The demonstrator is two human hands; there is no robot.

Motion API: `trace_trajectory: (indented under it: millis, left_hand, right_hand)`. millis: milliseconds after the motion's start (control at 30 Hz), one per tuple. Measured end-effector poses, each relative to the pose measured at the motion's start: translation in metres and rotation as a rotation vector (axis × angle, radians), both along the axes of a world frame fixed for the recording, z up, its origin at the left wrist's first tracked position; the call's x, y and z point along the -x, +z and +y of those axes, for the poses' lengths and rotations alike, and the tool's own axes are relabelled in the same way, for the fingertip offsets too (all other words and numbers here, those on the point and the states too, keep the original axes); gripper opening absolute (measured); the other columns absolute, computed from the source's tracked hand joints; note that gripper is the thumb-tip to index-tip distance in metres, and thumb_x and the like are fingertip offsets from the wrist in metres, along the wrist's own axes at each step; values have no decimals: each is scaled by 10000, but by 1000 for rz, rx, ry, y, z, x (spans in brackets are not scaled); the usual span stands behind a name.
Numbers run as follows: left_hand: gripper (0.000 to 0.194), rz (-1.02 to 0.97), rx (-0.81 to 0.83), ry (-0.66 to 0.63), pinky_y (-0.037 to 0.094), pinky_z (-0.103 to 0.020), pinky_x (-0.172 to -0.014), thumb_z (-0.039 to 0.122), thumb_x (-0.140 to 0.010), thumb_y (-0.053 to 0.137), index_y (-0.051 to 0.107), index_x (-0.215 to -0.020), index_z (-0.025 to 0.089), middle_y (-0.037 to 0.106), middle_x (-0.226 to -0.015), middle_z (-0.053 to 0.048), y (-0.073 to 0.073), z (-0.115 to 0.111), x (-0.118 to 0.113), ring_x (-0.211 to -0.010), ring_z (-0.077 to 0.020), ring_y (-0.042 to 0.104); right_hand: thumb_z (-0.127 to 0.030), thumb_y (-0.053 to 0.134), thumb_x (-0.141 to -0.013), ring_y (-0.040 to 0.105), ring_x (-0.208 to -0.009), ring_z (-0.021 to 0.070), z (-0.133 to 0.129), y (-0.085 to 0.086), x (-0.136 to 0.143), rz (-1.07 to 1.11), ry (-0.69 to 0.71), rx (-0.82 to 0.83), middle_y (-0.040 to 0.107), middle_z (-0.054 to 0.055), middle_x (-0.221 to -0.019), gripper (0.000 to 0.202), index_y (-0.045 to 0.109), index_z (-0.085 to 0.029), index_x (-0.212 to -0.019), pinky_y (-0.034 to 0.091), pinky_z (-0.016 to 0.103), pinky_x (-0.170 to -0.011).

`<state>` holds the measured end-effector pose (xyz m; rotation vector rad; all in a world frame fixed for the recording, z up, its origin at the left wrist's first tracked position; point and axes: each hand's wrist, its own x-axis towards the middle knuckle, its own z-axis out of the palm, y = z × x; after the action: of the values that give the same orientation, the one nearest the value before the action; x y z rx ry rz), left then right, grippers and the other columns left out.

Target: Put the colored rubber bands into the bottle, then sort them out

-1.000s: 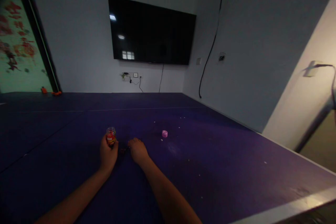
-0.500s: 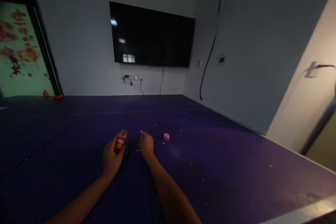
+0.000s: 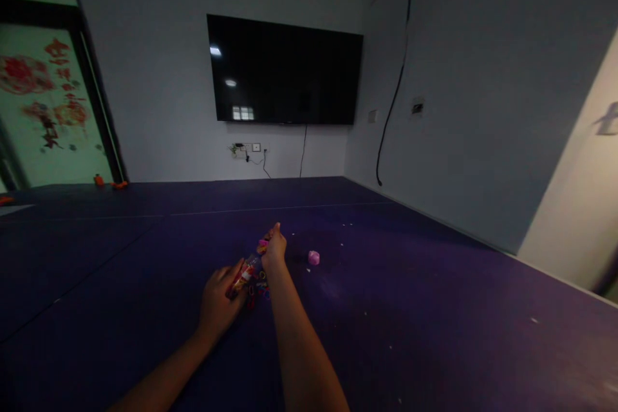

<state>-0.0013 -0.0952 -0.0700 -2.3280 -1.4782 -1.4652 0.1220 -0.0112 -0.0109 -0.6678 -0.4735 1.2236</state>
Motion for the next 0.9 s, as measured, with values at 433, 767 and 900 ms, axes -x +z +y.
trace_trajectory:
  millis: [433, 767, 900]
  left_hand:
    - [493, 22, -39, 11, 451, -385, -790, 207, -698, 560, 582, -1189, 240, 626, -936, -55, 2, -1, 2, -886, -246, 555]
    - [496, 43, -18, 40, 443, -388, -792, 194, -709, 556, 565, -1205, 204, 628, -952, -64, 2, 0, 1, -904, -247, 551]
    - [487, 58, -24, 77, 449, -373, -784, 198, -735, 543, 549, -1222, 207, 623, -943, -62, 2, 0, 1, -903, -239, 555]
  right_hand:
    - [-506, 546, -794, 262, -280, 36, -6, 0, 6, -120, 65, -33, 297, -101, -386, 466, 288, -208, -546, 182, 150, -285]
    - [-501, 674, -665, 267, -309, 37, -9, -2, 7, -110, 90, -106, 289, -104, -384, 507, 282, -213, -522, 212, 166, -298]
    - [-514, 699, -623, 246, -326, 32, -7, -5, 10, -82, 78, -154, 273, -109, -383, 535, 271, -213, -509, 213, 173, -320]
